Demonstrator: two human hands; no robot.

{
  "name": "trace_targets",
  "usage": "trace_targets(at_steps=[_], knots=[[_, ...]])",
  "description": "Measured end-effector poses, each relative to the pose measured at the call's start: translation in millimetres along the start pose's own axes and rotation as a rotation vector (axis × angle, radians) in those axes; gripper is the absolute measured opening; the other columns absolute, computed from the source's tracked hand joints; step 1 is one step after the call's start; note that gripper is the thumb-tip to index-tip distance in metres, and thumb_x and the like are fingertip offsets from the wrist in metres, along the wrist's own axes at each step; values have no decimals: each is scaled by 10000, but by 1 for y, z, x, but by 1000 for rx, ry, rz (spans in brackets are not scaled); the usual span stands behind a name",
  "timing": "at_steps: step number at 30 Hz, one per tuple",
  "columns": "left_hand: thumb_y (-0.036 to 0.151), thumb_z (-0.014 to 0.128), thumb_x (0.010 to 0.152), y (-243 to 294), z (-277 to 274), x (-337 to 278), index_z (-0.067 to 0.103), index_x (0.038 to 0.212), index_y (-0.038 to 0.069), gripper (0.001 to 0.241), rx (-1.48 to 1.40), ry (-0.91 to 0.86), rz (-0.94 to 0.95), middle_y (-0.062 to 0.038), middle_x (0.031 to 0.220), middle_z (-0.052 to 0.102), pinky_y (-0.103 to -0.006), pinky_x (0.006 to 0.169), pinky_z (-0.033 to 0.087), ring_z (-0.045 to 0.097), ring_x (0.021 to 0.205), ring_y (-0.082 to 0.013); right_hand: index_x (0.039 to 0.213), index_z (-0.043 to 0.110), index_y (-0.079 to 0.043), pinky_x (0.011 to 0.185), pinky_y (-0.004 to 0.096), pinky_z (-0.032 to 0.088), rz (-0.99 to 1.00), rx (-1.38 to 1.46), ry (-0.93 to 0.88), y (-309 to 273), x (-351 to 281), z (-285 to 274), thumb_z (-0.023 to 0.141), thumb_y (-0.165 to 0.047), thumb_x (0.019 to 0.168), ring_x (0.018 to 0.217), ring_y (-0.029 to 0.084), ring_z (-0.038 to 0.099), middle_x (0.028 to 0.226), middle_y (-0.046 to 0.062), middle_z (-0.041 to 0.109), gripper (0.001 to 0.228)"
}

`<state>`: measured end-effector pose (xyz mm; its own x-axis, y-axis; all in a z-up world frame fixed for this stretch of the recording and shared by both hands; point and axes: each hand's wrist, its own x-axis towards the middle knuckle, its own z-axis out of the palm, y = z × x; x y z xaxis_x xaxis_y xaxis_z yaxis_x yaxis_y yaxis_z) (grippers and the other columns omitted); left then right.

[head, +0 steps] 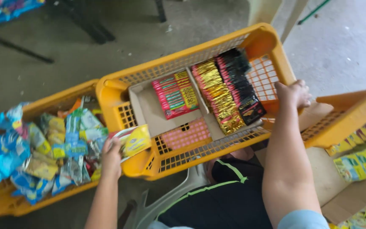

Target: Sorting various food sachets from baskets into a cardboard box and organizing them.

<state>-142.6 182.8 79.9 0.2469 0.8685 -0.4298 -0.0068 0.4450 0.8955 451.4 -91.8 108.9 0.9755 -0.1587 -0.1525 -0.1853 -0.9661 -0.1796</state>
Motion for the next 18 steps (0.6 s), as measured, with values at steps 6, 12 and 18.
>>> trace_targets(at_steps=[6,12,18], knots=[[338,589,1056,0,20,-24,669,1149,19,341,220,57,187,-38,1040,711,-302,854,516,627,939,-124,1346,558,4,1066,605,378,-135,-131,-44,3,17,12,773,-569,763,1304,421,494,1363,212,570,846],[394,581,1066,3,32,-35,661,1121,15,392,329,190,358,-39,1003,703,-307,841,519,619,908,-122,1401,402,92,1027,564,386,-225,-231,-135,15,71,38,767,-594,749,1284,455,454,1377,297,476,1014],[377,602,1109,-4,25,-38,626,1050,-2,384,393,244,464,-31,982,653,-306,823,492,557,900,-113,1419,424,185,1069,468,480,-480,-324,-306,17,69,15,694,-629,877,1279,428,597,1396,343,571,1015]])
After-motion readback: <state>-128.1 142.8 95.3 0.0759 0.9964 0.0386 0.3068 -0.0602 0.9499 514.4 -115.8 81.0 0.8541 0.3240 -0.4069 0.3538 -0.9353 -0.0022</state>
